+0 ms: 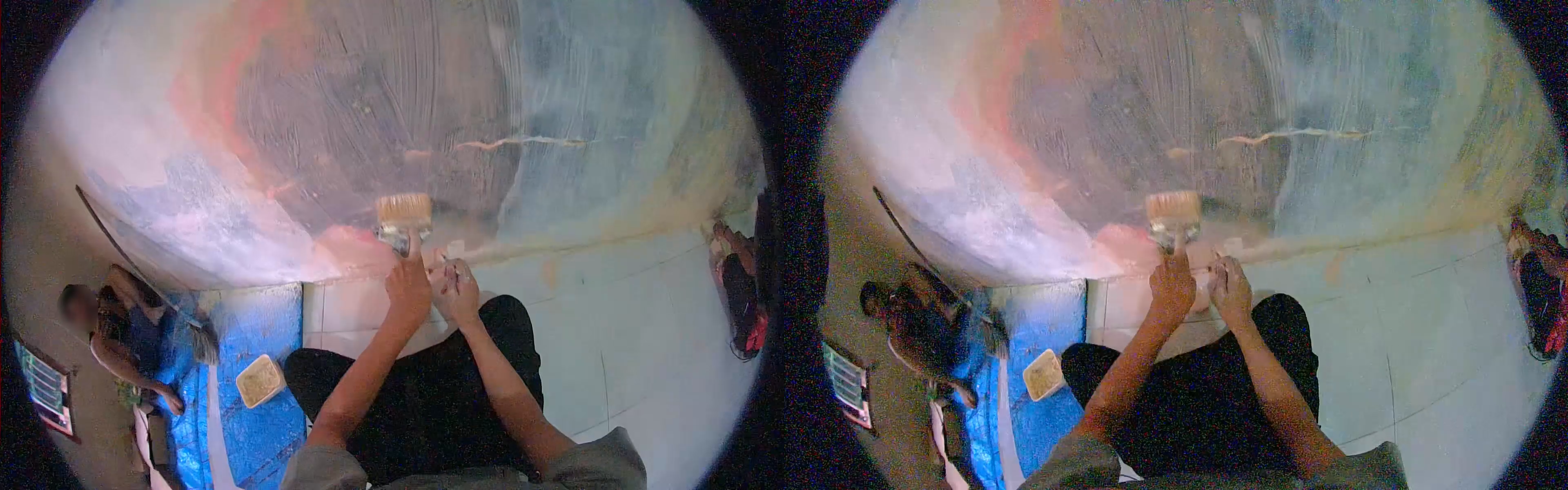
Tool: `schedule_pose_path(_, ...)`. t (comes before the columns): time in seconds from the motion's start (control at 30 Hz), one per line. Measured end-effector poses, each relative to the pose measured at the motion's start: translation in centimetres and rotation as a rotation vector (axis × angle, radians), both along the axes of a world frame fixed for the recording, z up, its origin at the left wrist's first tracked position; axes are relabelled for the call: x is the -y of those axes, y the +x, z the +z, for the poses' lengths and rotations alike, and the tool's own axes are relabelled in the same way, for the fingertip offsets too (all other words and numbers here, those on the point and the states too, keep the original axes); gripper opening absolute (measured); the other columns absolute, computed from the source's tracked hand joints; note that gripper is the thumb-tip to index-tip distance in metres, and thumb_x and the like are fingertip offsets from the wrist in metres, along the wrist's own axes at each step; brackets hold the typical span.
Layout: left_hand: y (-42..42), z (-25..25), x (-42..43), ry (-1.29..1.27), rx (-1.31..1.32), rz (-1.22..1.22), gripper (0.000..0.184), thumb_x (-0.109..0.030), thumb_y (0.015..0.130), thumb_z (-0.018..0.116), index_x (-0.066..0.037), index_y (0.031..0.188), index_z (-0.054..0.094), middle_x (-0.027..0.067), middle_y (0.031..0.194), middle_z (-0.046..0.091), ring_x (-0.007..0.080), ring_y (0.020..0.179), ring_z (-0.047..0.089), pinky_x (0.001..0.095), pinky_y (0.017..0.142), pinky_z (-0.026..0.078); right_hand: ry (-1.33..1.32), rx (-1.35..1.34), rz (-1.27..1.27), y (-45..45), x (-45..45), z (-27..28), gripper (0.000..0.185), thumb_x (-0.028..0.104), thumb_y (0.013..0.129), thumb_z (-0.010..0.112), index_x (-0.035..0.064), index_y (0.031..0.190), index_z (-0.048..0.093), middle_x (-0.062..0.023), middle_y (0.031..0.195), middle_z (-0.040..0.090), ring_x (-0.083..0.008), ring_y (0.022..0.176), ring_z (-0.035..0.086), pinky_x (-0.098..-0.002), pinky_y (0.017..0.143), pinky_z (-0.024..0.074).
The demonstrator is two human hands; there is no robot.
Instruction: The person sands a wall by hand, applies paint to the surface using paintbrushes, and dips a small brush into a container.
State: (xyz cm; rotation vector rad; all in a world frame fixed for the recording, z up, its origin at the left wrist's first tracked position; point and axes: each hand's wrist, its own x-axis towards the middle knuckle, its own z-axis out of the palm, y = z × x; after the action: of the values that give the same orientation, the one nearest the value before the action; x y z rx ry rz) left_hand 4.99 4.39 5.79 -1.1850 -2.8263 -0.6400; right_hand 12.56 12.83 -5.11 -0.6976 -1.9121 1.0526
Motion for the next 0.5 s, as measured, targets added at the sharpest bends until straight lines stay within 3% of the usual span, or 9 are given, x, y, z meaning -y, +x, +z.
schedule_pose_path(0.07,-1.1,0.1,1.0,-0.104,0.039,-0.053,0.059,-0.011,0.081,0.054,-0.008,0.139,0.040,0.0313,0.111,0.054,0.0437,0.093,0.061,0.0523,0.079,0.050,-0.028,-0.002,0.027,-0.2,-0.5,-1.0,0.032,0.031,0.101,0.037,0.0039,0.100,0.053,-0.0168,0.092,0.059,-0.0401,0.084,0.059,-0.0450,0.074,0.0468)
schedule_pose_path(0.13,-3.5,2.4,1.6,-0.425,0.014,-0.298,0.052,-0.015,0.078,0.057,-0.007,0.129,0.050,0.0277,0.110,0.058,0.0427,0.094,0.062,0.0492,0.079,0.052,-0.051,-0.005,0.056,-0.2,-0.5,-1.5,0.031,0.030,0.101,0.037,0.0039,0.100,0.053,-0.0170,0.093,0.059,-0.0408,0.085,0.059,-0.0453,0.074,0.0466)
schedule_pose_path(0.17,-3.9,3.6,2.0,-0.327,-0.127,-0.345,0.045,-0.013,0.077,0.056,-0.005,0.121,0.054,0.0254,0.103,0.063,0.0399,0.091,0.064,0.0460,0.073,0.054,-0.051,0.019,0.046,-0.2,-0.5,-1.4,0.031,0.030,0.101,0.037,0.0040,0.099,0.054,-0.0168,0.093,0.059,-0.0405,0.085,0.059,-0.0453,0.074,0.0467)
schedule_pose_path(0.3,-4.3,12.4,2.7,-0.012,-0.301,-0.221,0.053,-0.006,0.076,0.051,-0.001,0.128,0.046,0.0259,0.088,0.064,0.0403,0.082,0.063,0.0494,0.070,0.051,-0.060,-0.009,0.040,-0.2,-0.5,-0.9,0.031,0.029,0.100,0.037,0.0041,0.098,0.056,-0.0169,0.092,0.062,-0.0397,0.086,0.060,-0.0451,0.075,0.0468)
schedule_pose_path(0.37,-6.2,15.2,3.1,0.128,-0.504,-0.330,0.058,-0.006,0.075,0.051,-0.001,0.132,0.041,0.0268,0.087,0.062,0.0421,0.080,0.062,0.0493,0.069,0.051,-0.060,-0.012,0.050,-0.2,-0.4,-0.8,0.032,0.030,0.101,0.037,0.0040,0.097,0.056,-0.0172,0.091,0.062,-0.0397,0.085,0.060,-0.0449,0.075,0.0469)
schedule_pose_path(0.43,-4.5,19.5,4.0,0.116,-0.432,-0.258,0.062,-0.002,0.076,0.052,-0.005,0.135,0.035,0.0287,0.099,0.059,0.0470,0.095,0.057,0.0478,0.086,0.047,-0.058,-0.018,0.064,-0.2,-0.4,-0.9,0.032,0.030,0.101,0.037,0.0039,0.096,0.056,-0.0175,0.091,0.063,-0.0397,0.085,0.060,-0.0447,0.075,0.0470)
schedule_pose_path(0.5,-2.6,22.4,4.1,0.229,-0.503,-0.164,0.063,-0.002,0.077,0.052,-0.006,0.137,0.034,0.0288,0.103,0.058,0.0474,0.094,0.057,0.0490,0.084,0.048,-0.065,0.003,0.059,-0.3,-0.5,-1.0,0.033,0.030,0.101,0.038,0.0036,0.096,0.057,-0.0180,0.090,0.063,-0.0399,0.085,0.061,-0.0449,0.075,0.0472)
